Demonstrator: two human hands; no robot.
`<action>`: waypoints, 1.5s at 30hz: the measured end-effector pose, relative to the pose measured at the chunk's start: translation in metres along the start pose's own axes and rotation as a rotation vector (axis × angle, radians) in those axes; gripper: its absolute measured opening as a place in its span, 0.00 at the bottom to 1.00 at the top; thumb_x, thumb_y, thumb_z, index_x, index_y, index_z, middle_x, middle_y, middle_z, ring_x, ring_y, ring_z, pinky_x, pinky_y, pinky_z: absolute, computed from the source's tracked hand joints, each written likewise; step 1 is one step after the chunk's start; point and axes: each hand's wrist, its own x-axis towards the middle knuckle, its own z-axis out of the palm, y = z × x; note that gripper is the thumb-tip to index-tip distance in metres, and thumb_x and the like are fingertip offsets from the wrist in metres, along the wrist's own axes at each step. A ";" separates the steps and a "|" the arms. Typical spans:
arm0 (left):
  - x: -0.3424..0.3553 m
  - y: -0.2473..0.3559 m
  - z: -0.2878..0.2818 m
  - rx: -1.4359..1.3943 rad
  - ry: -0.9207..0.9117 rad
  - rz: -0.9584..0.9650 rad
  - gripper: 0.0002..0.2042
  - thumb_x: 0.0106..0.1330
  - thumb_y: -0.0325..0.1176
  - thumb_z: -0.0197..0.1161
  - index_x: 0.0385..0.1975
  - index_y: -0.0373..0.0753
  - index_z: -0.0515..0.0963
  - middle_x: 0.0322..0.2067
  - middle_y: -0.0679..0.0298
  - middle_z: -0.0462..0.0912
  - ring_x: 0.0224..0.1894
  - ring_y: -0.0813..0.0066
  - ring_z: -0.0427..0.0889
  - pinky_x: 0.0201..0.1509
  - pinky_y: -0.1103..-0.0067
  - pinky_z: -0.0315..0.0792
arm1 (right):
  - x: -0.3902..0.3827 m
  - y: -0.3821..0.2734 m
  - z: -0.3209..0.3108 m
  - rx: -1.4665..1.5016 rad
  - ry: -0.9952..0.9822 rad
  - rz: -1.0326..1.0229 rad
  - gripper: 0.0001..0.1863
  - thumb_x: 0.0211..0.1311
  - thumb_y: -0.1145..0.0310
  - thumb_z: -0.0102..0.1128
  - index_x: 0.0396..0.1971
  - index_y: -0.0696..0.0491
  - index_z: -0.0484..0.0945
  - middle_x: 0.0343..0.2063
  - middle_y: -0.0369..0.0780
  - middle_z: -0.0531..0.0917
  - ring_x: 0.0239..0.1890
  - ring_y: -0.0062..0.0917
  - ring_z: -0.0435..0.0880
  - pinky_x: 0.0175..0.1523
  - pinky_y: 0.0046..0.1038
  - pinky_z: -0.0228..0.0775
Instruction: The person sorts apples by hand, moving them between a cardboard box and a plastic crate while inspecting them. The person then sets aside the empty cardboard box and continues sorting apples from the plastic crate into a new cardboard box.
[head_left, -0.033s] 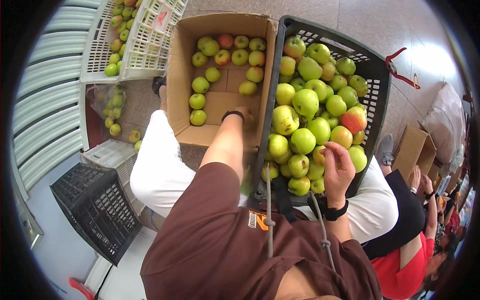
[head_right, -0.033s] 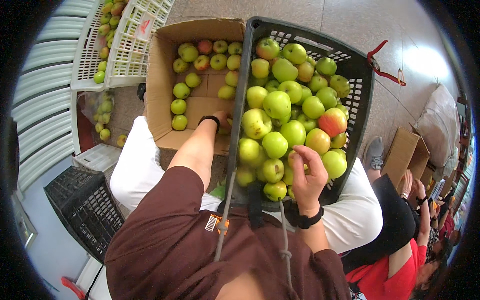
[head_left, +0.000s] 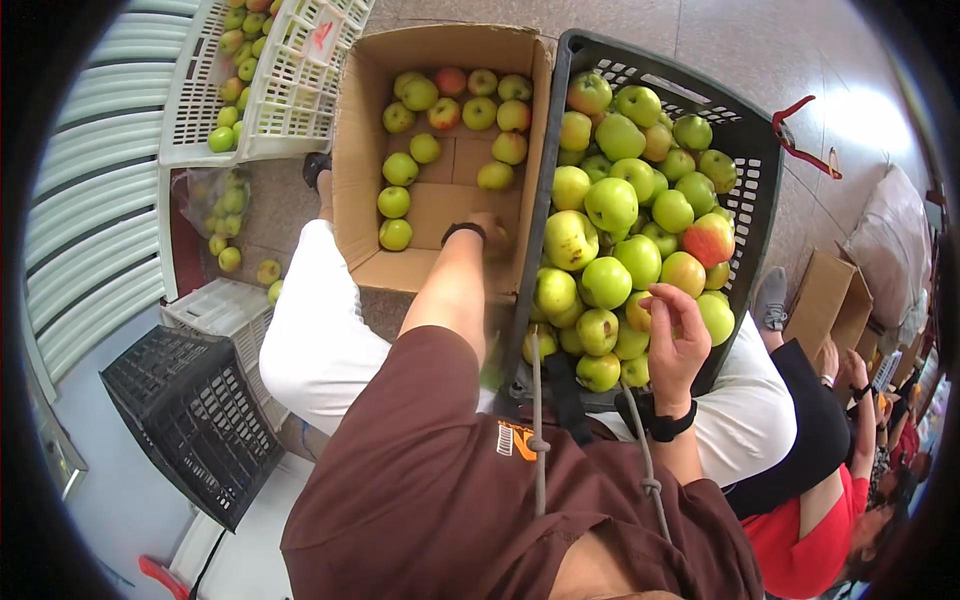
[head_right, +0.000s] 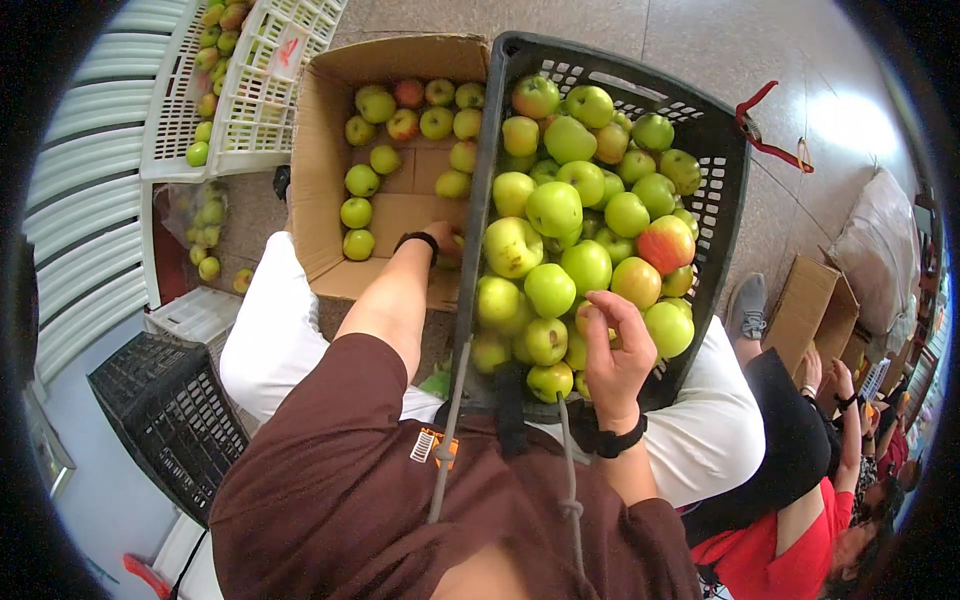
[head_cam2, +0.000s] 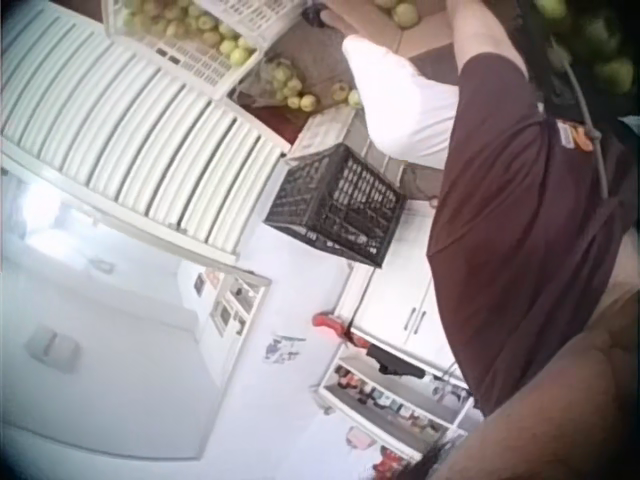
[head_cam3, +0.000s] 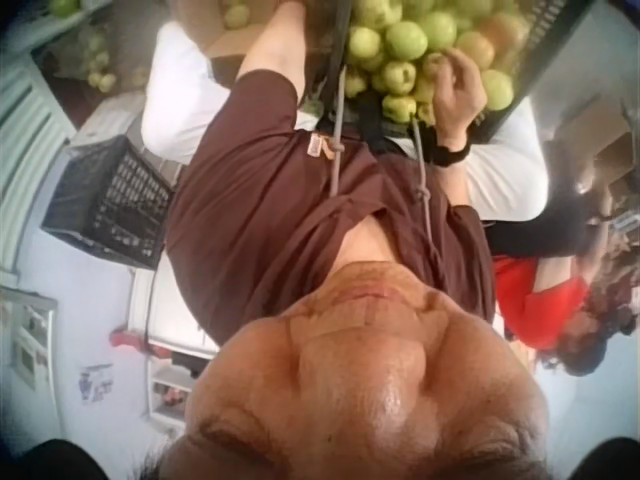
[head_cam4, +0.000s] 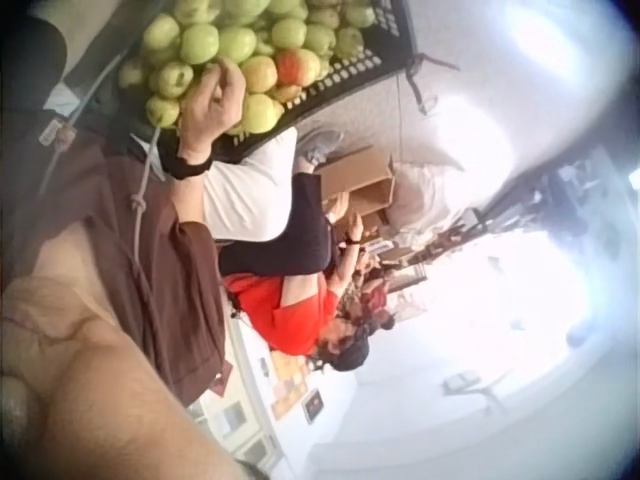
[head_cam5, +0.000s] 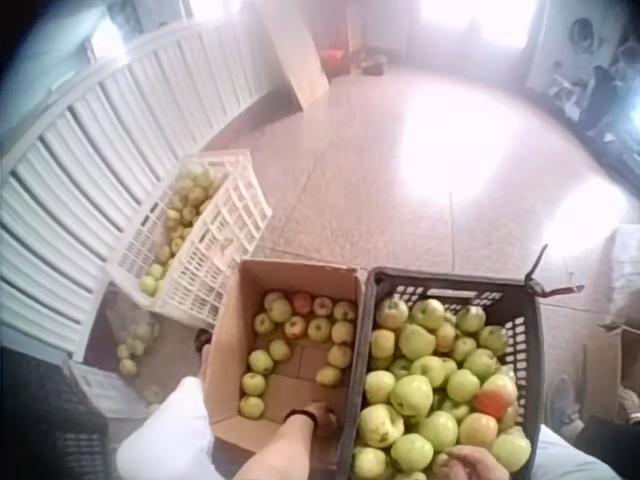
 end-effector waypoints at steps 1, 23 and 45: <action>0.002 -0.007 -0.002 -0.004 -0.003 -0.005 0.37 0.43 0.52 0.67 0.55 0.42 0.68 0.54 0.54 0.70 0.53 0.60 0.72 0.57 0.69 0.65 | 0.002 0.000 0.001 0.002 -0.006 0.003 0.07 0.56 0.82 0.51 0.35 0.62 0.75 0.32 0.39 0.78 0.31 0.18 0.79 0.38 0.18 0.70; -0.049 0.021 -0.070 -0.962 0.494 -0.117 0.37 0.49 0.52 0.65 0.54 0.32 0.65 0.50 0.53 0.73 0.49 0.63 0.74 0.50 0.73 0.69 | 0.005 0.006 0.001 0.060 0.035 0.000 0.07 0.55 0.82 0.52 0.35 0.61 0.75 0.33 0.40 0.79 0.30 0.20 0.79 0.37 0.18 0.70; -0.295 0.174 0.024 -1.218 0.039 0.532 0.20 0.60 0.39 0.59 0.52 0.41 0.69 0.34 0.66 0.77 0.35 0.78 0.77 0.40 0.82 0.73 | -0.070 -0.010 -0.036 0.428 -0.222 0.339 0.30 0.48 0.59 0.65 0.49 0.55 0.65 0.30 0.36 0.76 0.27 0.16 0.76 0.24 0.17 0.70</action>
